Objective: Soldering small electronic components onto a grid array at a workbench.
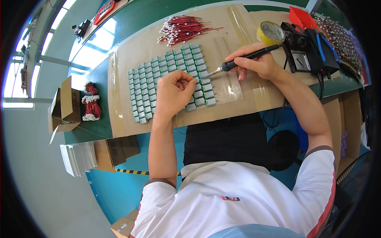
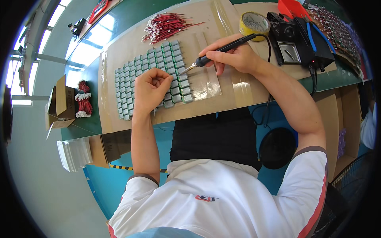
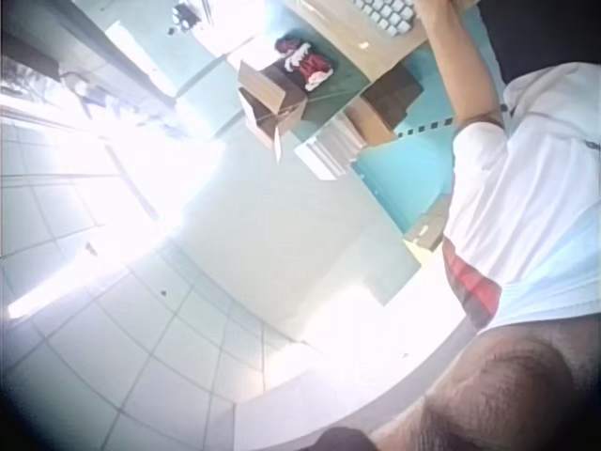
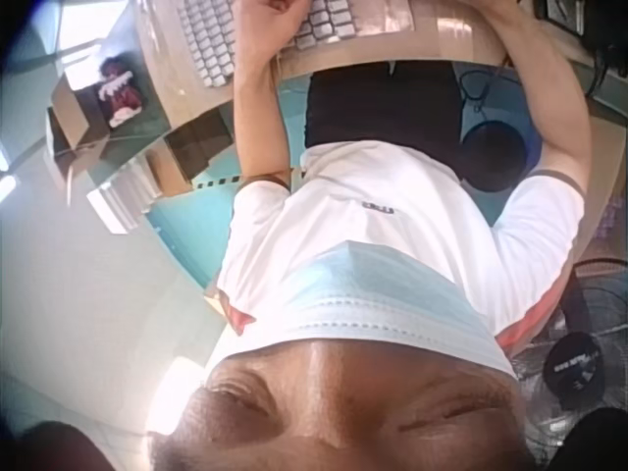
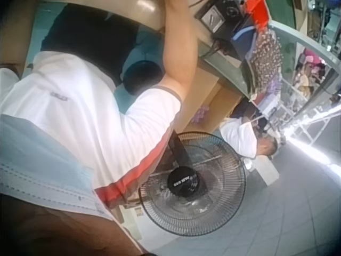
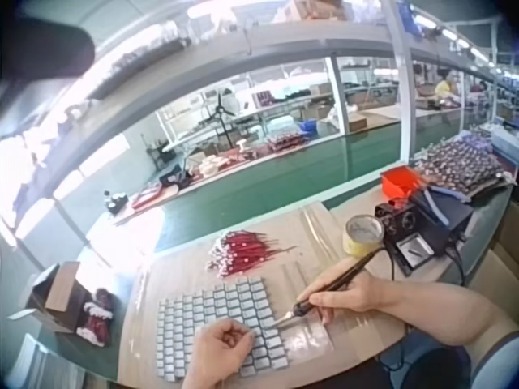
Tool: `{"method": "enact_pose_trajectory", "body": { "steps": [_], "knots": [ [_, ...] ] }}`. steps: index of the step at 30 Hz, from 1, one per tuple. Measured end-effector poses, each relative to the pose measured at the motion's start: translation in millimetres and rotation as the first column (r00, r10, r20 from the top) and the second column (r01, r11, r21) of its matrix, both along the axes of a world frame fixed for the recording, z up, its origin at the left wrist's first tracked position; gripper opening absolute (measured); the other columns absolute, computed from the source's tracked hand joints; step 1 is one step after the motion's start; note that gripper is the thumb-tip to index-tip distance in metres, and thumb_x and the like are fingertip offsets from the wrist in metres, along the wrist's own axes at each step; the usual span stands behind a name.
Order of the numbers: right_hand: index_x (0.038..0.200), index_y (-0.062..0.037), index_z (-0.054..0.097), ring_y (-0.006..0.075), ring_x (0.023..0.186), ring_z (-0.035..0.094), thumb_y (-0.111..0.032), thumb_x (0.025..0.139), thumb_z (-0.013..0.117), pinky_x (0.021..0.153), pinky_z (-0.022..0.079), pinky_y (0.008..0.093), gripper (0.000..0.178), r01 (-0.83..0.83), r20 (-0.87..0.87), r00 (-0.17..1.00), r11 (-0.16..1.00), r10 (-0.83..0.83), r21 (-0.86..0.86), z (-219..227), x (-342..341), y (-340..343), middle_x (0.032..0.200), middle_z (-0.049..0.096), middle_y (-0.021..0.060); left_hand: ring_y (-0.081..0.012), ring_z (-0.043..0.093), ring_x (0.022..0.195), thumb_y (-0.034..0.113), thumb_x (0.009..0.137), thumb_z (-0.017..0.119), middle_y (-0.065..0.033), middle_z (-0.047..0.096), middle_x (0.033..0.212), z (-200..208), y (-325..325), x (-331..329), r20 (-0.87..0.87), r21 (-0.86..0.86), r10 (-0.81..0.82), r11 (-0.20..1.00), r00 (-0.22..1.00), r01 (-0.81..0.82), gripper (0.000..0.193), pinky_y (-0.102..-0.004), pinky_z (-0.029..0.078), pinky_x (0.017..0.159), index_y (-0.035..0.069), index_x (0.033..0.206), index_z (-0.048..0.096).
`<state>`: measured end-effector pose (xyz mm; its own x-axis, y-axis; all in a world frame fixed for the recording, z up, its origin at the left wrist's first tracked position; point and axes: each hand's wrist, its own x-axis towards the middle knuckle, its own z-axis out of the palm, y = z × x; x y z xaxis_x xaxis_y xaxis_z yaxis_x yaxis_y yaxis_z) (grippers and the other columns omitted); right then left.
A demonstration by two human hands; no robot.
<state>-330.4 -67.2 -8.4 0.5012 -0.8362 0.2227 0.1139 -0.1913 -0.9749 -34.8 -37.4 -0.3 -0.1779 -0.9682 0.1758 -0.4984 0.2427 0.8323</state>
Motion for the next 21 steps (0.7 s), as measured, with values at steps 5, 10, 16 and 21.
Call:
{"method": "enact_pose_trajectory", "body": {
  "steps": [5, 10, 16, 21],
  "knots": [
    [0.116, 0.0086, 0.070, 0.0146, 0.063, 0.069, -0.002, 0.099, 0.058, 0.063, 0.059, 0.0276, 0.023, 0.007, -0.003, 1.000, 1.000, -0.006, 0.008, 0.1, -0.6, -0.4, 0.089, 0.075, 0.0161, -0.0017, 0.051, 0.056, 0.002, 0.081, 0.075, -0.0005, 0.066, 0.065, 0.1, -0.3, -1.6, -0.021, 0.026, 0.004, 1.000, 1.000, -0.003, 0.006, -0.0202, 0.042, 0.052, -0.004, 0.081, 0.072],
    [0.115, 0.0091, 0.071, 0.0147, 0.063, 0.069, -0.001, 0.098, 0.059, 0.065, 0.060, 0.0284, 0.023, 0.009, -0.004, 1.000, 1.000, -0.009, 0.001, 0.2, -0.4, -0.4, 0.089, 0.075, 0.0154, -0.0013, 0.051, 0.057, 0.002, 0.081, 0.076, -0.0001, 0.066, 0.065, 0.4, 0.4, -3.0, -0.005, 0.017, 0.020, 1.000, 1.000, -0.020, 0.007, -0.0202, 0.042, 0.052, -0.004, 0.082, 0.072],
    [0.115, 0.0090, 0.071, 0.0149, 0.063, 0.070, -0.001, 0.098, 0.059, 0.066, 0.060, 0.0287, 0.022, 0.008, -0.013, 1.000, 0.999, -0.008, 0.031, 3.6, 0.2, 0.5, 0.088, 0.075, 0.0149, -0.0014, 0.050, 0.056, 0.002, 0.082, 0.076, -0.0001, 0.066, 0.064, 1.5, 0.4, -2.8, 0.012, 0.014, 0.012, 1.000, 1.000, -0.012, 0.007, -0.0204, 0.042, 0.052, -0.004, 0.082, 0.072],
    [0.115, 0.0089, 0.071, 0.0152, 0.062, 0.070, -0.003, 0.099, 0.058, 0.067, 0.060, 0.0288, 0.023, 0.014, 0.002, 1.000, 1.000, -0.014, -0.003, 0.2, -0.5, -1.0, 0.088, 0.075, 0.0147, -0.0017, 0.049, 0.056, 0.002, 0.082, 0.076, 0.0005, 0.064, 0.064, 2.6, 1.5, -3.5, 0.004, 0.000, 0.018, 1.000, 1.000, -0.018, 0.007, -0.0205, 0.041, 0.052, -0.004, 0.082, 0.072]
  ]
}}
